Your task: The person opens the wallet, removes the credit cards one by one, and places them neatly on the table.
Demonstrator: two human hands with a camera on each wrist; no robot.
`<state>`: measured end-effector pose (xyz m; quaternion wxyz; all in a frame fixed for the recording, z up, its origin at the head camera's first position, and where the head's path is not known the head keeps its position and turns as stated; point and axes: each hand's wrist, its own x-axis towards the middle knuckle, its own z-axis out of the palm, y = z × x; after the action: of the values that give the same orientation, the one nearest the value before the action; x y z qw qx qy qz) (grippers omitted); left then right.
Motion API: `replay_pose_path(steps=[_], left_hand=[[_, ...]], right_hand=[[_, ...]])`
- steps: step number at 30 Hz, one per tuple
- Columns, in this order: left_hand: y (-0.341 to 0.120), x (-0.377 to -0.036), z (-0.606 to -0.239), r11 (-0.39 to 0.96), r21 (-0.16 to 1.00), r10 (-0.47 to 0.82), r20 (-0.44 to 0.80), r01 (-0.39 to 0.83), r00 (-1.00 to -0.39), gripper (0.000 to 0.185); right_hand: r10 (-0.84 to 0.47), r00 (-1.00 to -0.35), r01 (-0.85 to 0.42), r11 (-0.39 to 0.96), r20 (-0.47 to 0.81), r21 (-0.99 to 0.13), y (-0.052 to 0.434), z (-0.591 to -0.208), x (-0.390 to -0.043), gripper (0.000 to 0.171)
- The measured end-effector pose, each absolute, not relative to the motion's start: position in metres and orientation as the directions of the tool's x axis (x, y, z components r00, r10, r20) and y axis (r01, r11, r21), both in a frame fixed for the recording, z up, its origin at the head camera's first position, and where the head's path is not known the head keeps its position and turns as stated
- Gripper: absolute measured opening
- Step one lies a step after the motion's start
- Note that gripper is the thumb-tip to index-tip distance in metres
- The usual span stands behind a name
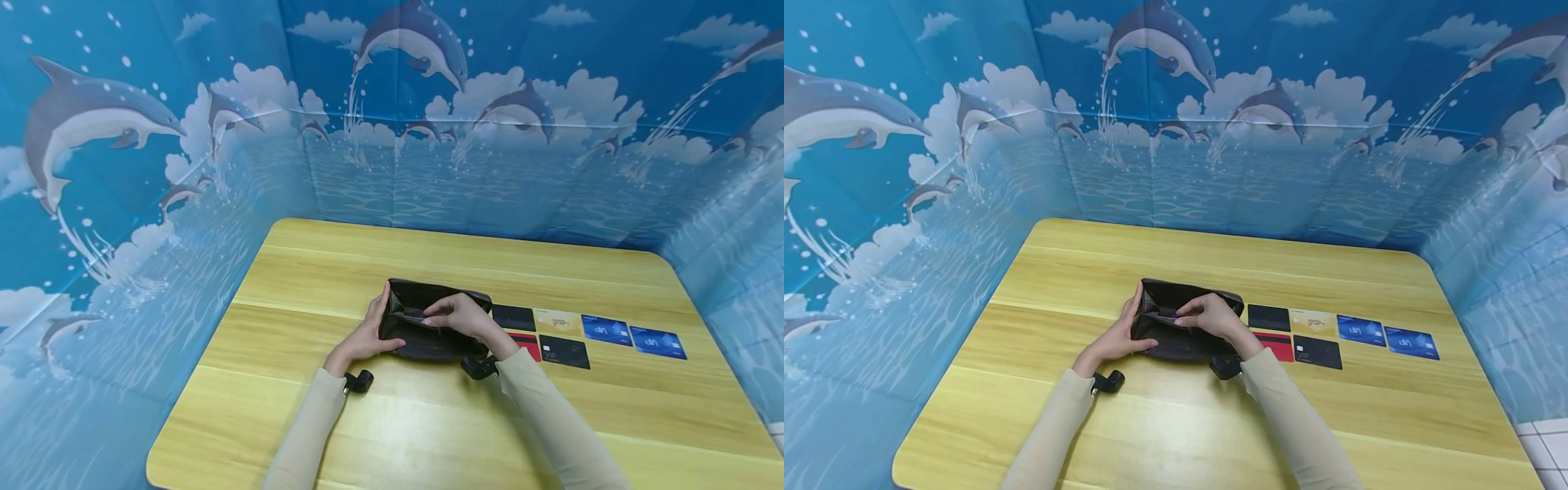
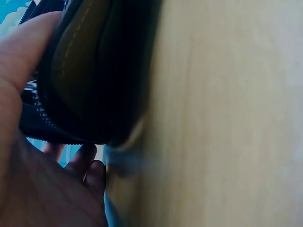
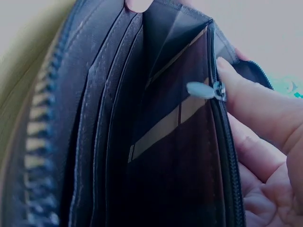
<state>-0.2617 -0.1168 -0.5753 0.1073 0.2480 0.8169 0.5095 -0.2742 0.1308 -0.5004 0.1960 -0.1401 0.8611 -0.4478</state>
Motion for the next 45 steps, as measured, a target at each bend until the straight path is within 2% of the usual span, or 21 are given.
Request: replay_pose_path(steps=[8, 15, 28, 34, 41, 45], left_hand=[[-0.117, -0.262, -0.576, 0.352, 0.882, 0.515, 0.097, 0.313, -0.852, 0.114], [-0.117, -0.262, -0.578, 0.342, 0.876, 0.522, 0.124, 0.341, -0.844, 0.114], [-0.118, -0.263, -0.579, 0.339, 0.875, 0.520, 0.131, 0.345, -0.844, 0.115], [-0.117, -0.260, -0.575, 0.323, 0.882, 0.525, 0.135, 0.343, -0.840, 0.114], [-0.116, -0.245, -0.541, 0.316, 0.887, 0.550, 0.118, 0.337, -0.827, 0.110], [-0.116, -0.244, -0.539, 0.313, 0.887, 0.543, 0.125, 0.339, -0.830, 0.109]], right_hand=[[-0.351, -0.909, -0.013, 0.563, -0.225, -0.827, 0.128, -0.504, -0.278, 0.026], [-0.261, -0.946, -0.020, 0.643, -0.194, -0.766, 0.124, -0.512, -0.278, 0.021], [-0.220, -0.960, -0.015, 0.655, -0.171, -0.756, 0.124, -0.511, -0.278, 0.023], [-0.205, -0.971, -0.053, 0.682, -0.120, -0.730, 0.124, -0.513, -0.277, 0.027], [-0.205, -0.977, -0.114, 0.721, -0.053, -0.684, 0.121, -0.513, -0.276, 0.029], [-0.211, -0.977, -0.151, 0.742, -0.015, -0.653, 0.120, -0.514, -0.277, 0.028]])
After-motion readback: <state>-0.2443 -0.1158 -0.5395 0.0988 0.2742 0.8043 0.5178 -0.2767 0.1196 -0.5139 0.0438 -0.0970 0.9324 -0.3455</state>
